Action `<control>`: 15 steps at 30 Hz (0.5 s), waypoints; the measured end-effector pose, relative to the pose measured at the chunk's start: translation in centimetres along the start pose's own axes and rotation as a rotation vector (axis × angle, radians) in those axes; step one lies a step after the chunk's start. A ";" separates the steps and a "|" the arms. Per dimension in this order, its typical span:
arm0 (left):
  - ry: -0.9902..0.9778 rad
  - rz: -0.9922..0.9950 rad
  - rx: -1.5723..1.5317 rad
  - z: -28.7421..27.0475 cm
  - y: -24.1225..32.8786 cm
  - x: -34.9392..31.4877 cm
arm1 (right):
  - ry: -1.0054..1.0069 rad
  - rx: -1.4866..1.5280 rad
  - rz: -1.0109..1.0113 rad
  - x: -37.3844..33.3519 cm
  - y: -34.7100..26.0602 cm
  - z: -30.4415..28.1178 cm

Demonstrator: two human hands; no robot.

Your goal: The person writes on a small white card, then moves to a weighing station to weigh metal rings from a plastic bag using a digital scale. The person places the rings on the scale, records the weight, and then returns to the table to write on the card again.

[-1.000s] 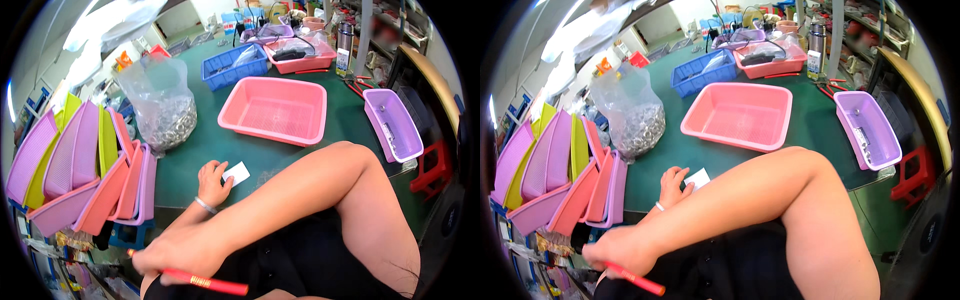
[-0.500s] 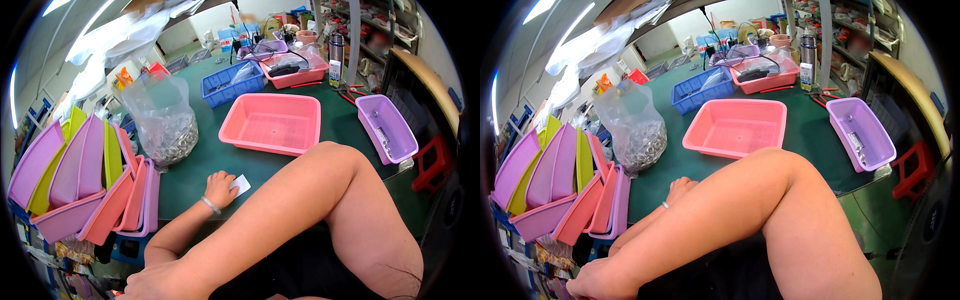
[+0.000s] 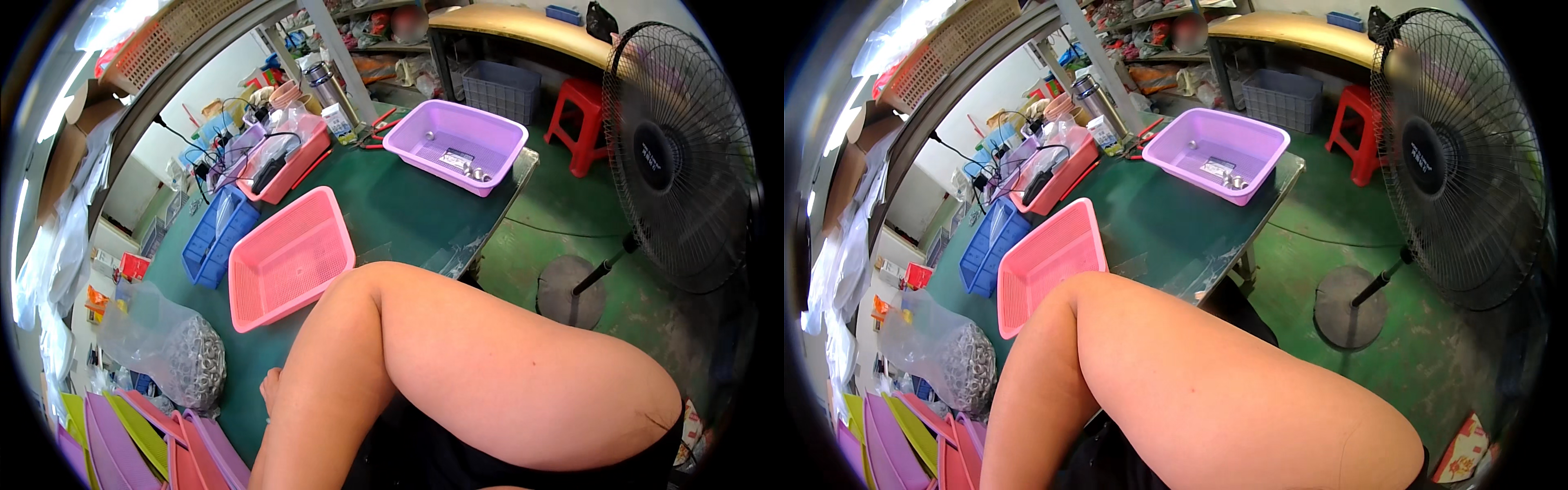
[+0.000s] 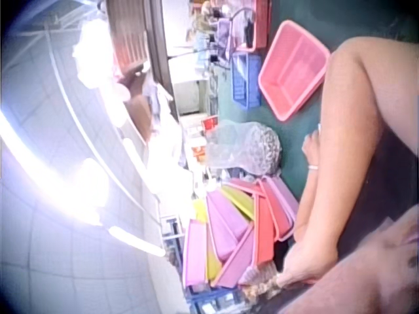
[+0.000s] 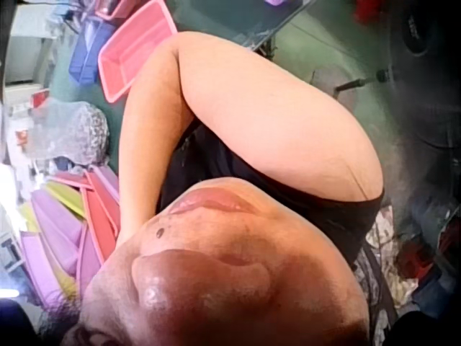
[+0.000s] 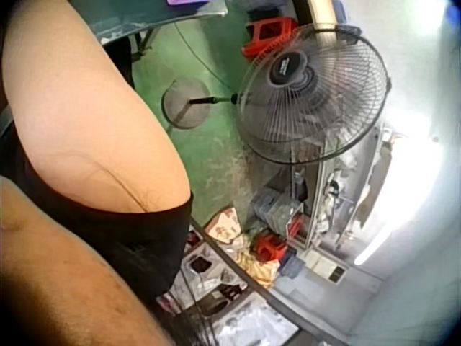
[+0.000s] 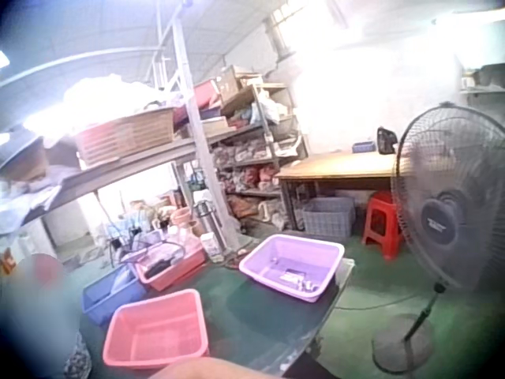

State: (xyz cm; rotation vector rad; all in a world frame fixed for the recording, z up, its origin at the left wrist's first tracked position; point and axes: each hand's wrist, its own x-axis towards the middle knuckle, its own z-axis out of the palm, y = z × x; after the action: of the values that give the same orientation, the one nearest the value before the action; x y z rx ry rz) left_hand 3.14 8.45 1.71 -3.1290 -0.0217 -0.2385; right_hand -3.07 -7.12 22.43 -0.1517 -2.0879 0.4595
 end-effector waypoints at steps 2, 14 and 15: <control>-0.039 -0.010 -0.003 -0.4 -0.1 -0.3 | 0.015 0.007 -0.010 0.2 0.4 -0.2; 0.028 -0.067 -0.025 -0.3 0.5 -0.8 | -0.032 0.069 -0.087 0.7 1.4 1.0; 0.006 -0.081 -0.027 -0.7 0.7 -0.8 | -0.033 0.071 -0.089 0.7 1.5 1.2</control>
State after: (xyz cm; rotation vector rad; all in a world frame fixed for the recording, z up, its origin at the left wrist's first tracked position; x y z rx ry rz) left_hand 2.22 7.72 2.27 -3.1579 -0.1460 -0.2508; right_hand -4.55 -5.85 21.84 -0.0093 -2.0980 0.4848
